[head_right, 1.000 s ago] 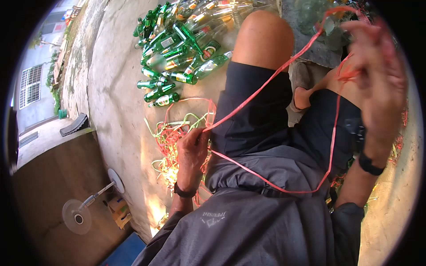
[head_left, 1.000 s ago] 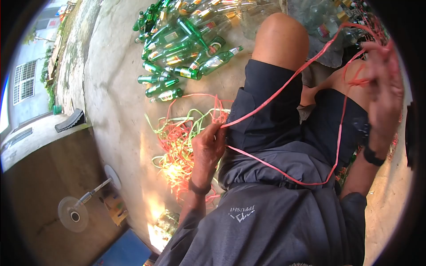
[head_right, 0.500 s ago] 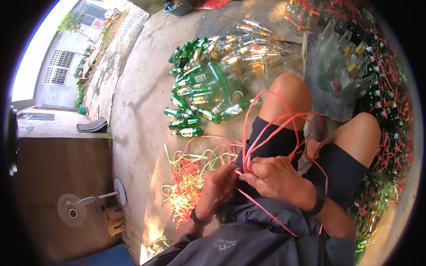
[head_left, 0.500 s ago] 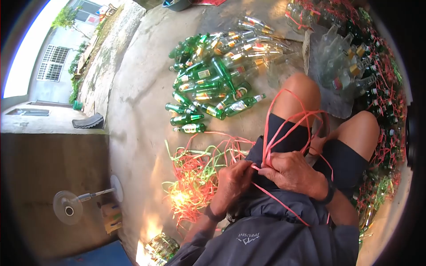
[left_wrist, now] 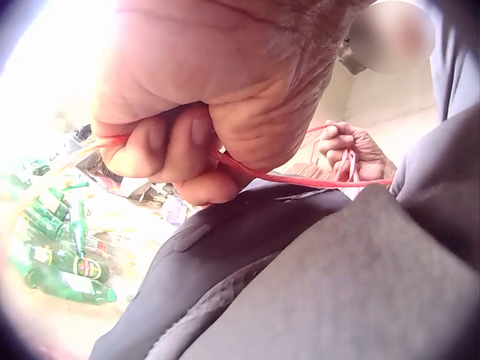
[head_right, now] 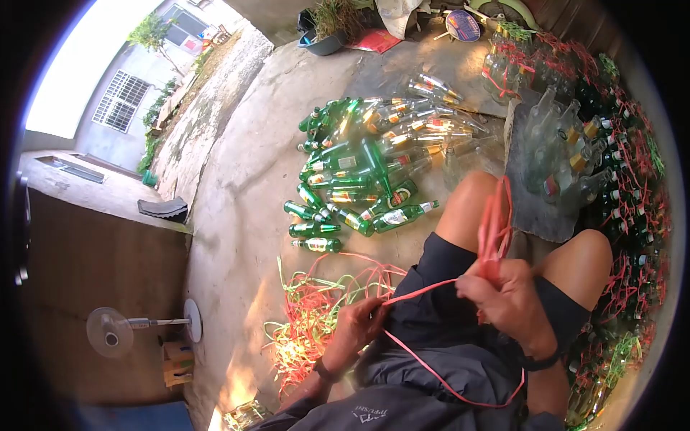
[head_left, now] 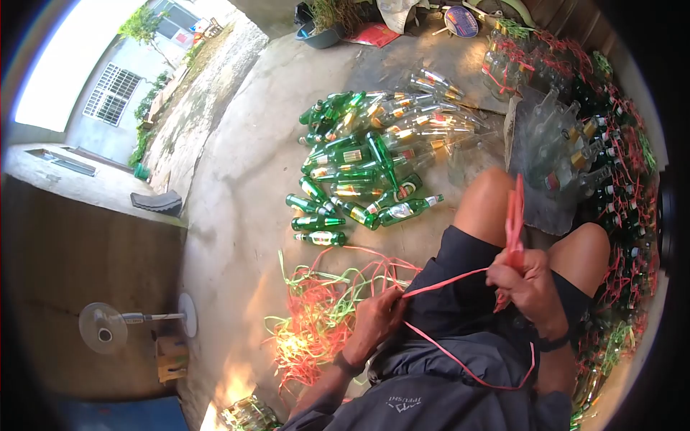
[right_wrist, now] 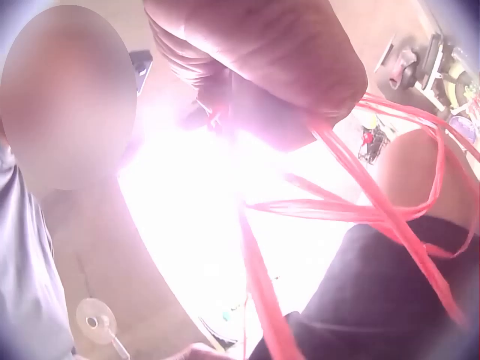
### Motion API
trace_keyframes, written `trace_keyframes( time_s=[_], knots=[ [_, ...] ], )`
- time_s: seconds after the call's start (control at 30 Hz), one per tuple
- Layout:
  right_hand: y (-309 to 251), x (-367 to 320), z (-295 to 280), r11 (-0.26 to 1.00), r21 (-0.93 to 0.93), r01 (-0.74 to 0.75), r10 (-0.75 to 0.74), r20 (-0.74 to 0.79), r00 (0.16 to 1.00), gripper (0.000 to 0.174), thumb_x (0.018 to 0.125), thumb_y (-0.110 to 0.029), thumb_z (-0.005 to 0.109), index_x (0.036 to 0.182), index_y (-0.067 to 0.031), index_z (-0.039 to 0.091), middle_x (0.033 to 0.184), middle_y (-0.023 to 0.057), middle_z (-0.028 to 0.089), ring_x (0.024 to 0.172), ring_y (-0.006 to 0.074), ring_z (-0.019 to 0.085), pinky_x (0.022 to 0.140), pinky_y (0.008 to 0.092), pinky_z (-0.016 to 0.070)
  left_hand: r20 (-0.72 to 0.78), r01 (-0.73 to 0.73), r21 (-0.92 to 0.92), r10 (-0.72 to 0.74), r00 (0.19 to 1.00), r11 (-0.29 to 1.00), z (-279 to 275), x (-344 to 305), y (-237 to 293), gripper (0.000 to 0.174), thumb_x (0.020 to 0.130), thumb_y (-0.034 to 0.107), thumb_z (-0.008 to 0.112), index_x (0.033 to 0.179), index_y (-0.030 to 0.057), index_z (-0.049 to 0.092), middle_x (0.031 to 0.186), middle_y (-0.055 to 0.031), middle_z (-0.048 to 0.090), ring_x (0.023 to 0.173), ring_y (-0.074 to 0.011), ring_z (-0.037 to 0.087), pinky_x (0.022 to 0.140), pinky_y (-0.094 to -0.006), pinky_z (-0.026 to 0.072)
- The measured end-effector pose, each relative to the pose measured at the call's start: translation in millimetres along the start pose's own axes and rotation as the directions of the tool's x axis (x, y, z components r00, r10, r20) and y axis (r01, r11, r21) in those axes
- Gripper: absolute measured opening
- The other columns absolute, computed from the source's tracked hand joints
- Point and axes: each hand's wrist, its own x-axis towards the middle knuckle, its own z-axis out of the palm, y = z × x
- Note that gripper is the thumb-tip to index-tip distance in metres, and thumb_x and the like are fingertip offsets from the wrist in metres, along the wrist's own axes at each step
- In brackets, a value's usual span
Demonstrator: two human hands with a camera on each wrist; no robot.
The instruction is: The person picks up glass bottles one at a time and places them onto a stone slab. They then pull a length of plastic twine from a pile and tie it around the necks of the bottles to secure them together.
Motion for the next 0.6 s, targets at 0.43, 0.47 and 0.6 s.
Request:
trace_keyframes(
  time_s=[0.43, 0.47, 0.6],
  knots=[
    [-21, -55, -114, 0.726, 0.382, 0.572, -0.445, -0.373, 0.814, 0.018, 0.106, -0.020, 0.055, 0.097, -0.0069, 0.049, 0.078, -0.0033, 0.040, 0.052, -0.0012, 0.032, 0.046, 0.0173, 0.0231, -0.005, 0.152, -0.099, -0.154, 0.988, 0.983, 11, -10, -30, 0.016, 0.093, 0.019, 0.070, 0.101, 0.0053, 0.072, 0.077, -0.0202, 0.068, 0.067, -0.0359, 0.069, 0.058, -0.0413, 0.0522],
    [-26, -61, -115, 0.721, 0.346, 0.600, -0.433, -0.452, 0.780, 0.017, 0.107, -0.020, 0.053, 0.096, -0.0070, 0.048, 0.076, -0.0035, 0.039, 0.051, -0.0010, 0.031, 0.046, 0.0180, 0.0234, -0.013, 0.161, -0.107, -0.163, 0.987, 0.981, 11, -11, -29, 0.017, 0.095, 0.016, 0.070, 0.103, 0.0016, 0.073, 0.073, -0.0167, 0.069, 0.061, -0.0225, 0.068, 0.055, -0.0345, 0.0499],
    [-48, -90, -136, 0.687, 0.238, 0.686, -0.517, -0.503, 0.692, 0.021, 0.109, -0.019, 0.047, 0.094, -0.0044, 0.048, 0.072, -0.0042, 0.034, 0.052, 0.0013, 0.027, 0.049, 0.0207, 0.0235, 0.059, 0.243, -0.306, -0.237, 0.970, 0.920, 3, -4, -7, 0.017, 0.099, 0.013, 0.065, 0.096, -0.0027, 0.072, 0.070, -0.0004, 0.064, 0.065, -0.0045, 0.055, 0.055, -0.0254, 0.0431]
  ],
)
